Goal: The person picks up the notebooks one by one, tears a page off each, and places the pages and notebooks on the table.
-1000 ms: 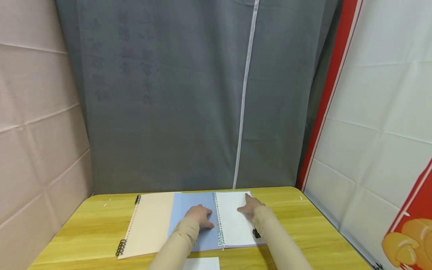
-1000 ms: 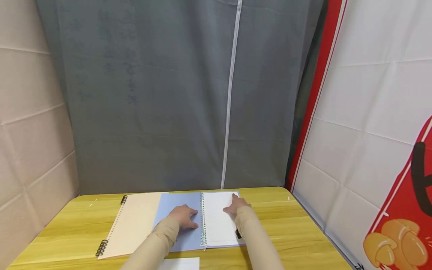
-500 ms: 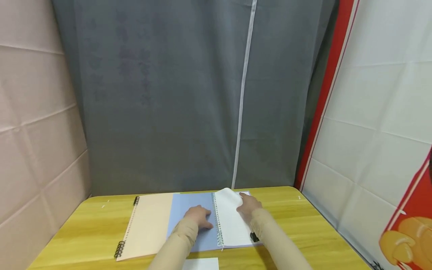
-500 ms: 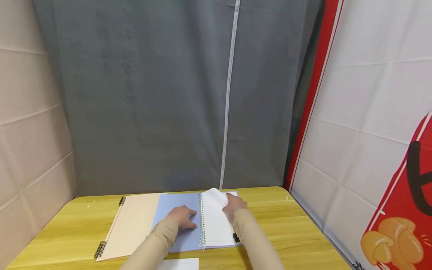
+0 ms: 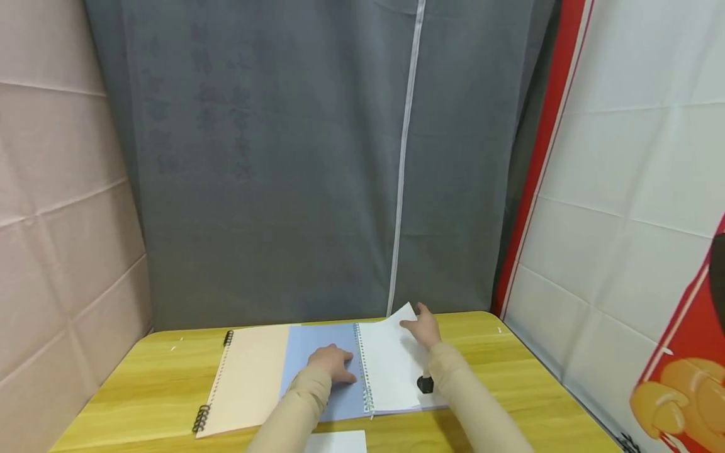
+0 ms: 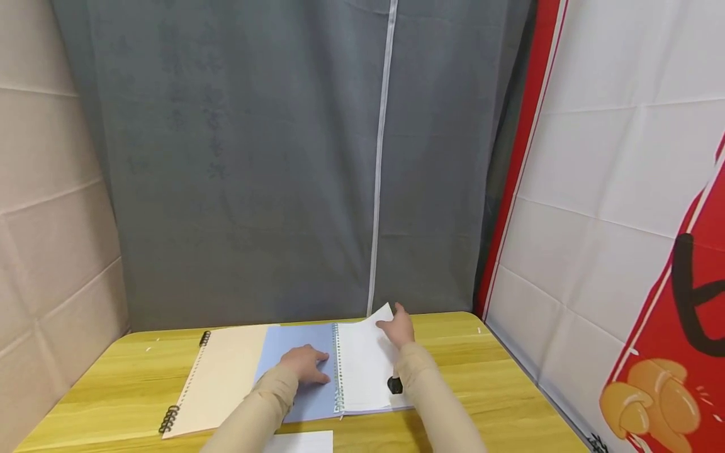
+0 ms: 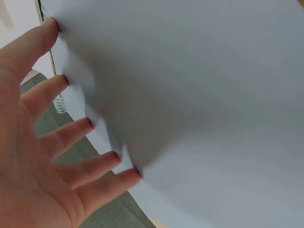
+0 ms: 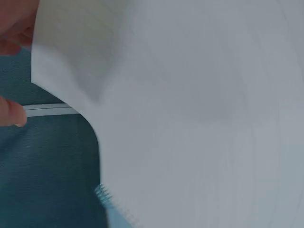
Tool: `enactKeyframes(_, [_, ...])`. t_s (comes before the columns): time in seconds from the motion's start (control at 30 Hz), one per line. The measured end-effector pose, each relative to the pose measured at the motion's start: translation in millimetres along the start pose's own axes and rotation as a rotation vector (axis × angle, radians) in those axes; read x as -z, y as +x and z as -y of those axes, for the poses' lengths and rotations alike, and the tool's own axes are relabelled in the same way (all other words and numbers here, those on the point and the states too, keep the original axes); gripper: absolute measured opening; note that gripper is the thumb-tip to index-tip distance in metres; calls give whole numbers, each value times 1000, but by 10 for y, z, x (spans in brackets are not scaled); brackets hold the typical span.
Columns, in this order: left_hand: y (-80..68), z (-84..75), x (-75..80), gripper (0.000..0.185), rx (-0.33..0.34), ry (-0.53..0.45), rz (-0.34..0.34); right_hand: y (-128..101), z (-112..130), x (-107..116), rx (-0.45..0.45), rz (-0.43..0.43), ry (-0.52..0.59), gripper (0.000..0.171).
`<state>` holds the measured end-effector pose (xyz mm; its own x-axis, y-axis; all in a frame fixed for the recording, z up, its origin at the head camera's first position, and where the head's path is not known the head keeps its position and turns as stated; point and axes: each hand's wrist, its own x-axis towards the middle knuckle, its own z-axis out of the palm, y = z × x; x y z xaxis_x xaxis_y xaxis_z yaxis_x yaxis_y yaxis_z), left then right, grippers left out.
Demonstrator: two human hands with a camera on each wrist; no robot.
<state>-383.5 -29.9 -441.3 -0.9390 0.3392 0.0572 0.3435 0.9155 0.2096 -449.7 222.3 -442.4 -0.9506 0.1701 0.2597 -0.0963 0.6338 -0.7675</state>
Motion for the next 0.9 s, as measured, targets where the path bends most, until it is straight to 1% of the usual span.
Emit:
enactKeyframes(0.07, [29,6,3,55,25,-1,-2,3,56,48,-35,3,79,72])
enactKeyframes(0.13, [67,22,-4,58,49,8,0,-1,106,78,-49,27,124,64])
enactKeyframes(0.2, [109,39,2,61,65,11,-1,-21,148,93,-33,44,123,53])
enactKeyframes(0.27, [146,58,11,62,66,-8,-7,-51,178,89,-10,65,102,42])
enactKeyframes(0.4, [221,101,44,60,28,-89,-38,-126,241,69,54,90,47,30])
enactKeyframes(0.5, [255,157,76,57,20,-128,-43,-183,306,30,119,127,30,27])
enactKeyframes(0.6, [259,209,80,55,43,-132,-25,-250,338,-15,206,166,3,30])
enactKeyframes(0.63, [251,223,75,55,52,-132,-17,-257,313,-46,261,173,-1,32])
enactKeyframes(0.73, [212,246,15,53,71,-134,3,-342,309,-100,342,217,-3,33])
enactKeyframes(0.83, [169,242,-64,52,79,-139,-10,-420,300,-156,380,229,-34,29])
enactKeyframes(0.87, [163,234,-83,53,83,-137,-19,-461,334,-154,361,233,-55,26])
enactKeyframes(0.9, [159,222,-86,54,86,-136,-31,-485,344,-159,366,230,-74,26])
